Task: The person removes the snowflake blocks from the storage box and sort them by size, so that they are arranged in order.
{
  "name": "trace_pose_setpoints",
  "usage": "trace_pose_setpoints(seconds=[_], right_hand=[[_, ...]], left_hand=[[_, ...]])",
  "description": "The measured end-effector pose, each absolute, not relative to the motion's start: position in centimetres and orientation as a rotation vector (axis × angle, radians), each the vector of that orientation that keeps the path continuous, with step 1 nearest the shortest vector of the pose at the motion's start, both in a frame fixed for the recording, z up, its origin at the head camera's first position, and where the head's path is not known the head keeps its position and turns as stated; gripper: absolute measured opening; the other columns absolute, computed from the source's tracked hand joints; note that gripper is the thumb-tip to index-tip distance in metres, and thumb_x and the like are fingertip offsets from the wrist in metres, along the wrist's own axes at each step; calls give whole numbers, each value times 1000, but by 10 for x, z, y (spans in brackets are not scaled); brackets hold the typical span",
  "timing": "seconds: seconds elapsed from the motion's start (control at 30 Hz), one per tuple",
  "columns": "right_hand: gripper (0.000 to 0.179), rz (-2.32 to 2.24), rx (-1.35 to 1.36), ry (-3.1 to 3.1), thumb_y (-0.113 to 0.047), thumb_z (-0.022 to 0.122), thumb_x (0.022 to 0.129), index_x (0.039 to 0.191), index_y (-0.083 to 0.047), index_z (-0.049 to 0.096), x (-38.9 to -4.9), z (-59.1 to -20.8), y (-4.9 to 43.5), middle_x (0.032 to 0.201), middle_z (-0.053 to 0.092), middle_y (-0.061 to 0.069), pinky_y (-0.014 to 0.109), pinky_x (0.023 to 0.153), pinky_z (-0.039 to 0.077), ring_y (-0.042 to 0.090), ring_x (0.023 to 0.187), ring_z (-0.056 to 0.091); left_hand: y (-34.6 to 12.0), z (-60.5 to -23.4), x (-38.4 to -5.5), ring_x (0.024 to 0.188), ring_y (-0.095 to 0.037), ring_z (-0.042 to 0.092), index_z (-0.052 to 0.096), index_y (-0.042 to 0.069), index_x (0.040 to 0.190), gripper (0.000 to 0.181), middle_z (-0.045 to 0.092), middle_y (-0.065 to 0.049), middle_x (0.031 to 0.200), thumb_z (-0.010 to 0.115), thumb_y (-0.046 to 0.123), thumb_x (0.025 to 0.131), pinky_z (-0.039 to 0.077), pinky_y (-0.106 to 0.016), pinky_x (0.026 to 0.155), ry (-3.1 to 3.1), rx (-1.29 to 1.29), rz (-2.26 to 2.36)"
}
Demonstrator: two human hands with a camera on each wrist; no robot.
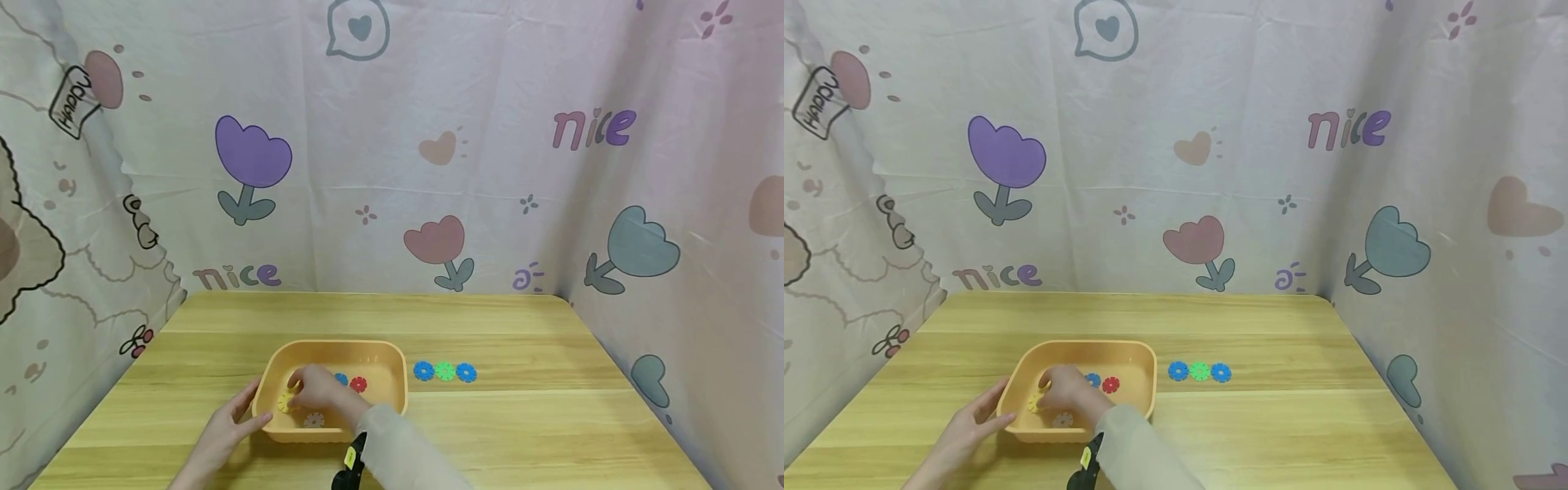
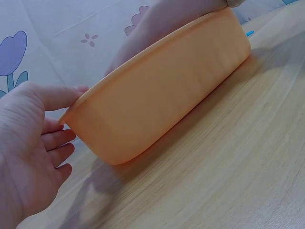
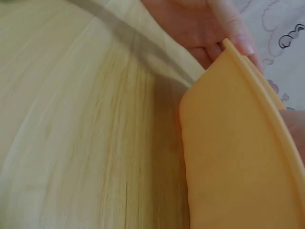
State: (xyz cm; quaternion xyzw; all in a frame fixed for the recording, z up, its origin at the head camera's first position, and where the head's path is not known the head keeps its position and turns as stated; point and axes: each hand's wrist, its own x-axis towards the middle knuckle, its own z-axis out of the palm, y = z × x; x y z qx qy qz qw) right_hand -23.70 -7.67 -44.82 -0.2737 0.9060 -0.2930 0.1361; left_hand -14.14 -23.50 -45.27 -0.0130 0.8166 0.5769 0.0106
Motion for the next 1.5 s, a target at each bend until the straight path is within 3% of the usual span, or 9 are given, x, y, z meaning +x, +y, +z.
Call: trace_pose_setpoints(seconds=[0.2, 0.5, 0.8, 1.03, 1.2, 1.5], right_hand=[[32, -741, -848, 2673, -18, 79, 74, 103, -12, 68, -236, -449, -78, 74, 57, -7, 13, 60, 41, 3, 65, 47], [35, -590, -873, 2717, -21, 80, 73, 106, -16, 68, -234, -448, -79, 81, 57, -8, 14, 67, 41, 3, 73, 46], [18, -562, -843, 2703, -15, 78, 73, 83, -16, 63, -229, -445, -79, 77, 47, -8, 15, 58, 38, 5, 68, 41], [32, -579, -809, 2707, -14, 79, 72, 101, -14, 65, -230, -444, -80, 85, 54, -8, 15, 65, 42, 5, 71, 44], [30, -545, -841, 2708, -15, 77, 74, 102, -13, 67, -233, -444, -81, 86, 59, -9, 14, 69, 43, 3, 74, 47], [23, -537, -843, 2687, -12, 74, 73, 95, -11, 67, -233, -444, -82, 79, 57, -8, 14, 59, 41, 5, 65, 46]], left_hand=[[-235, -453, -141, 134, -44, 15, 25, -5, 143, 71, 21, -28, 147, 64, 15, 87, 15, -62, 105, 2551, -28, 1826], [-235, -455, -142, 134, -44, 17, 25, -6, 143, 71, 22, -28, 146, 63, 15, 88, 17, -60, 104, 2566, -18, 1821], [-236, -455, -141, 134, -45, 15, 23, -4, 144, 71, 19, -27, 148, 62, 18, 89, 22, -58, 104, 2538, -46, 1790], [-236, -453, -141, 134, -46, 14, 22, -5, 144, 72, 17, -27, 148, 62, 19, 89, 22, -58, 104, 2527, -54, 1782], [-236, -453, -141, 134, -46, 15, 23, -5, 144, 72, 19, -27, 147, 63, 18, 88, 20, -60, 104, 2536, -50, 1799], [-236, -454, -142, 135, -44, 14, 23, -4, 144, 72, 19, -26, 148, 63, 17, 88, 18, -60, 105, 2530, -45, 1807]])
